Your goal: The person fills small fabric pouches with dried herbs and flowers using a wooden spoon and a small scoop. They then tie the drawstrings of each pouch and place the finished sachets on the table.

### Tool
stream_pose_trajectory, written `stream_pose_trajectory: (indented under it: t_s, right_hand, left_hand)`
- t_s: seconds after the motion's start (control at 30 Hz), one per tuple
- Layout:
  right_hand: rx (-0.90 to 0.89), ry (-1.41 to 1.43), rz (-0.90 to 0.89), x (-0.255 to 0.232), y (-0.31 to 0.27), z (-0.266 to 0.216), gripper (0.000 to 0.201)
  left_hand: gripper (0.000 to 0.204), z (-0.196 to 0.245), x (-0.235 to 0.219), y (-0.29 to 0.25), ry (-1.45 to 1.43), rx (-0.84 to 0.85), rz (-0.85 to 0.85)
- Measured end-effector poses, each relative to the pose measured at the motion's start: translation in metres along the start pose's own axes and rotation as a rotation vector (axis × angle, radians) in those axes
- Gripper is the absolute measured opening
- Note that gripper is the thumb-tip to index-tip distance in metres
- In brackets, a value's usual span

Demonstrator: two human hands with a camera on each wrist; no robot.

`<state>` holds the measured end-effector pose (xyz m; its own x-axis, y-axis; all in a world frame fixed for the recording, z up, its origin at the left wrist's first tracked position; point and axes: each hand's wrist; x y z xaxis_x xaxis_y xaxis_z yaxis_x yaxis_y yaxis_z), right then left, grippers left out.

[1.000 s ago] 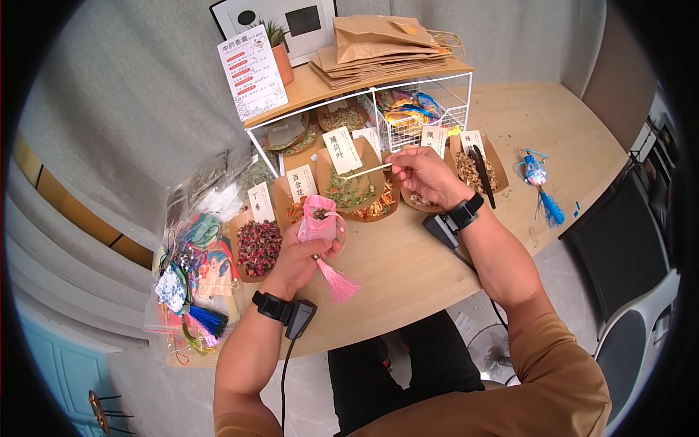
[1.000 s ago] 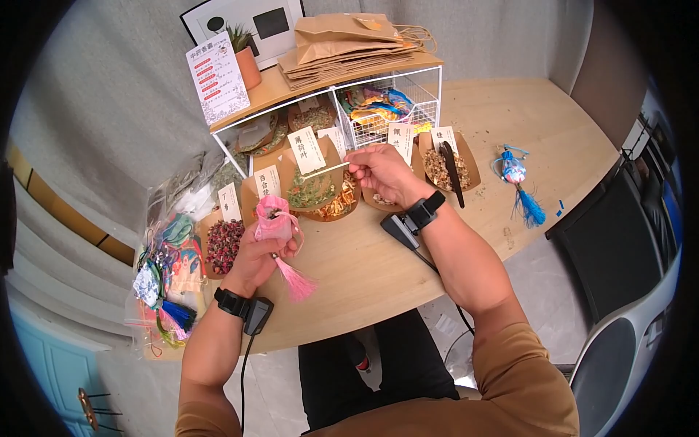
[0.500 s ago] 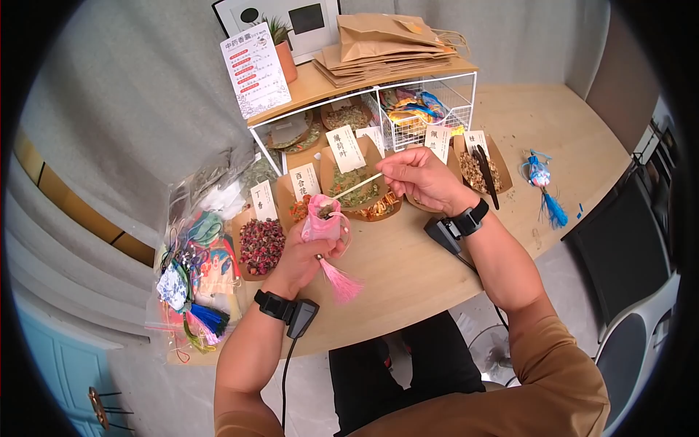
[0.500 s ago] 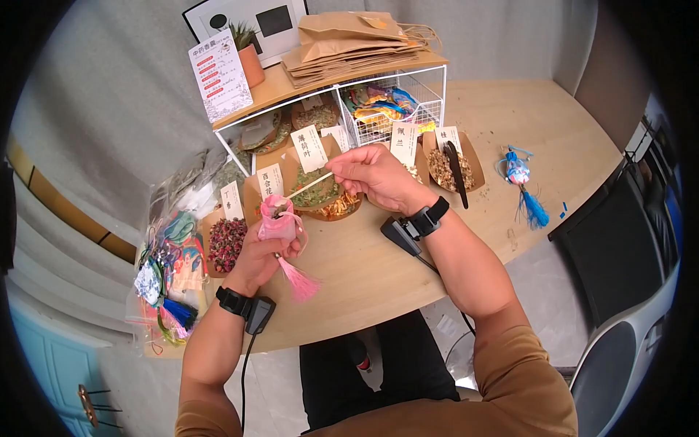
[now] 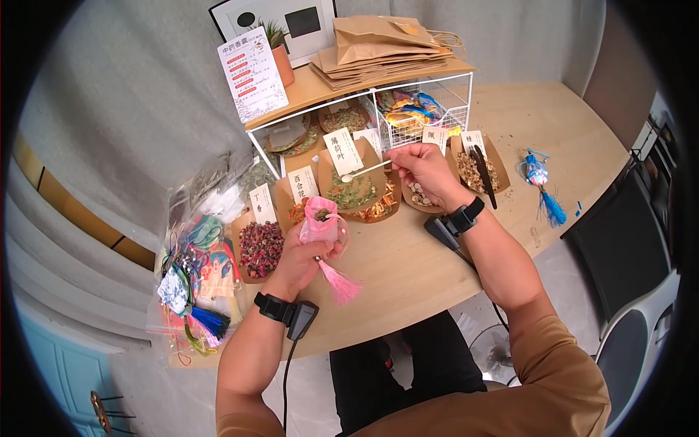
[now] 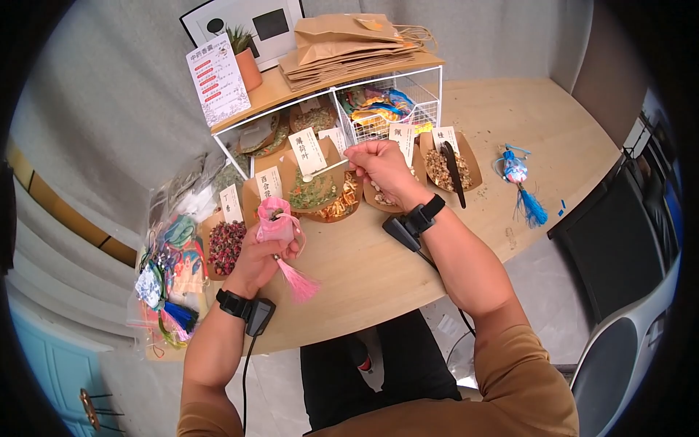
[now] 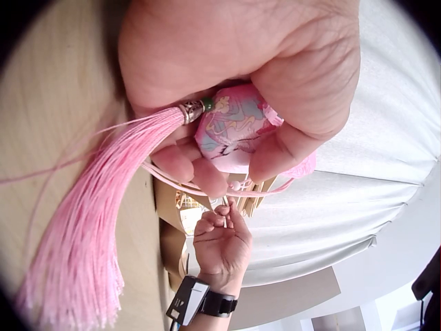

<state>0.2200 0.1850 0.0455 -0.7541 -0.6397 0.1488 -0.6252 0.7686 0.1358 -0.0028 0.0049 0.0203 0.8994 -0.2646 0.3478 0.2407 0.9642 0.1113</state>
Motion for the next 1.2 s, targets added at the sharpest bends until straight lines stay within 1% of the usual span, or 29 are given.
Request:
stream_pose_trajectory:
  t_s: [0.2, 0.3, 0.4, 0.6, 0.7, 0.8, 1.0, 1.2]
  right_hand:
    - [0.066, -0.2, 0.005, -0.0043, 0.0031, 0.0049, 0.009]
    - [0.085, -0.215, -0.043, -0.0063, 0.0039, 0.0065, 0.008]
    - [0.126, -0.203, -0.04, -0.0042, 0.003, 0.0057, 0.011]
    - [0.19, -0.13, -0.083, -0.0012, 0.0008, 0.0018, 0.011]
    - [0.237, -0.092, -0.147, -0.0031, 0.0007, 0.001, 0.006]
    - [0.257, 0.003, -0.104, -0.0001, 0.0013, 0.0042, 0.007]
    - [0.289, 0.068, -0.064, -0.0025, 0.0031, 0.0048, 0.005]
    - [0.287, 0.092, -0.089, -0.0068, 0.0046, 0.0065, 0.006]
  left_hand:
    - [0.032, 0.001, 0.0, -0.0003, 0.006, -0.003, -0.001]
    - [0.032, -0.0002, -0.0013, -0.0005, 0.008, 0.001, 0.001]
    - [0.032, -0.0007, -0.0016, -0.0006, 0.002, 0.008, 0.005]
    - [0.032, 0.0005, 0.0005, -0.0005, -0.013, 0.01, 0.005]
    - [0.032, -0.0005, -0.0017, -0.0003, -0.017, 0.013, -0.011]
    - [0.031, -0.0007, -0.0018, -0.0003, -0.016, 0.014, -0.015]
    - [0.031, 0.0005, 0.0013, -0.0003, -0.003, 0.015, 0.008]
    - [0.031, 0.0001, -0.0006, -0.0007, -0.003, 0.016, -0.015]
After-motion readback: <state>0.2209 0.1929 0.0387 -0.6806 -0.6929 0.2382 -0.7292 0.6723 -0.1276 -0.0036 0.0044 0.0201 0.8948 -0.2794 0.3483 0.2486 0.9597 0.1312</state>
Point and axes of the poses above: each hand's wrist, its own y-axis towards the middle knuckle, its own x-axis out of the palm, z = x × y, and after that the axes turned 12 degrees about -z, right-handed
